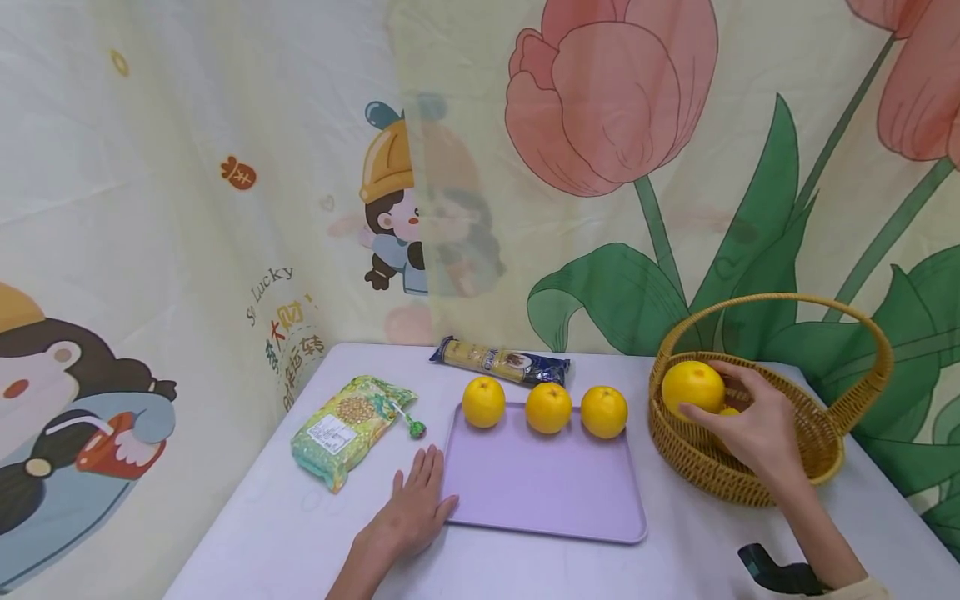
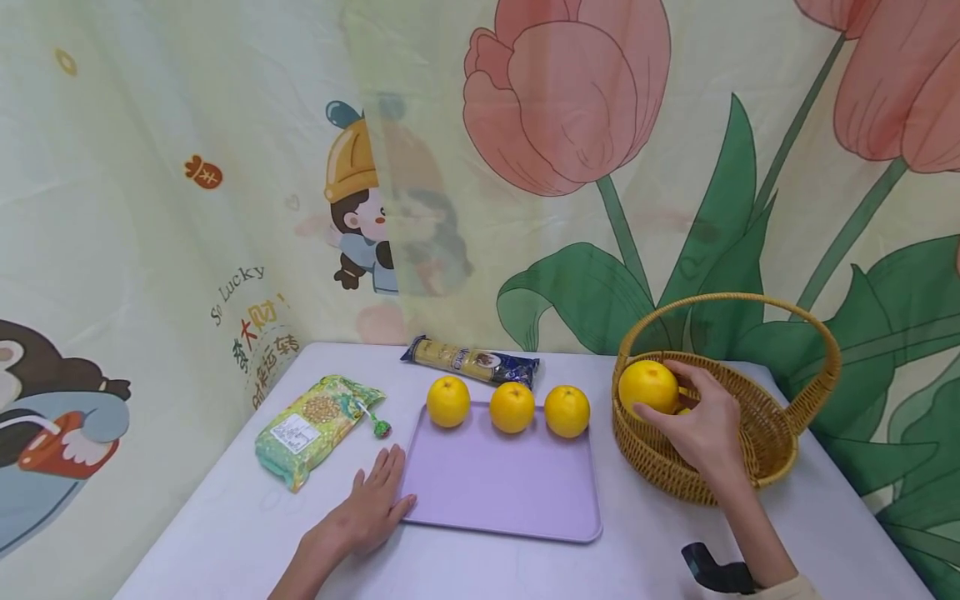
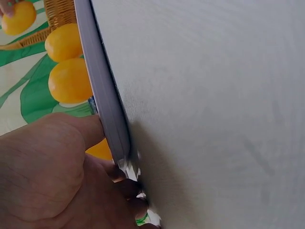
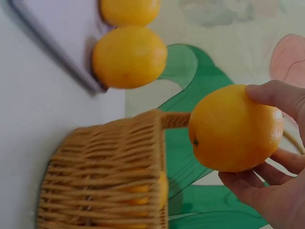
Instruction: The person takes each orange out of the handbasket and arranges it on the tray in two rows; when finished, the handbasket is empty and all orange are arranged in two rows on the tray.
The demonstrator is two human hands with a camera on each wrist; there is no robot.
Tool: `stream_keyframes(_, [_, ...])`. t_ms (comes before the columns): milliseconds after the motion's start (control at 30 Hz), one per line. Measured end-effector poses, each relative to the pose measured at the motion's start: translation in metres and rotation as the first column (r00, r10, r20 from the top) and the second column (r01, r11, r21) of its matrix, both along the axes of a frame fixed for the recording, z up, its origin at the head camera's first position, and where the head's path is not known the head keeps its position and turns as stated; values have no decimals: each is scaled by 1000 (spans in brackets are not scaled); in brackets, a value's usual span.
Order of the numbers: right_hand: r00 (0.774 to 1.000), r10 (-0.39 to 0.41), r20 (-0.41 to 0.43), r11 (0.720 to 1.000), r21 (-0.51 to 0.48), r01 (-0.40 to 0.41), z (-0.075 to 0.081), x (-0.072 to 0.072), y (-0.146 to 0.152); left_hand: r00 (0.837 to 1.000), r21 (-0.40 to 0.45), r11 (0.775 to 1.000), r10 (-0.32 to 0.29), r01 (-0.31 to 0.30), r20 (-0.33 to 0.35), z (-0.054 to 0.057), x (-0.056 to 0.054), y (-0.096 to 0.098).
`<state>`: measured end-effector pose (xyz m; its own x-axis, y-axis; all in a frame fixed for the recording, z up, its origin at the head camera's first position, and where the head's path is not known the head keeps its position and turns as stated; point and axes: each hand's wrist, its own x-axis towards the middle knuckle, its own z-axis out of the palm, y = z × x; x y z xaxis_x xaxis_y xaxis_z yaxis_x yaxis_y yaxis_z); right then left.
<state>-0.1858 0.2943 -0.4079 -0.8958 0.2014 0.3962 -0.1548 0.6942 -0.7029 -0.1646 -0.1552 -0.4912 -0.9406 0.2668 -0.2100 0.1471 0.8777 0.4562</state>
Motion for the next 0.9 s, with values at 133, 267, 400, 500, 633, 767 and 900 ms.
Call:
stream_keyframes(133, [997,49,-60,999,-11,-50,13,8,-14,1000,-3,1000,-1,1,1,1,0,0])
stream_keyframes(267, [984,128,-121,990,-42,-134,23,16,-36,1000,11,1000,3,-3,-2,-6,-1,-1])
stream_keyframes(400, [961,216,-175,972,-55,-229,28,19,-65,1000,23,1000,0,0,-16,-9,-1,-2])
stream_keyframes(500, [936,291,-200,950,-58,-308,31,17,-90,1000,7,1000,4,-4,-11,-4,0,-1])
stream_keyframes(633, [906,372,-204,916,-81,-394,30,11,-119,1000,-3,1000,3,-3,-19,-2,1,-1])
stream_keyframes(767, [887,425,-178,890,-95,-445,25,6,-144,1000,-4,1000,4,-4,-10,1,2,1])
stream_keyframes(900, [857,494,-150,850,-125,-512,14,0,-168,1000,-14,1000,4,-3,12,8,3,2])
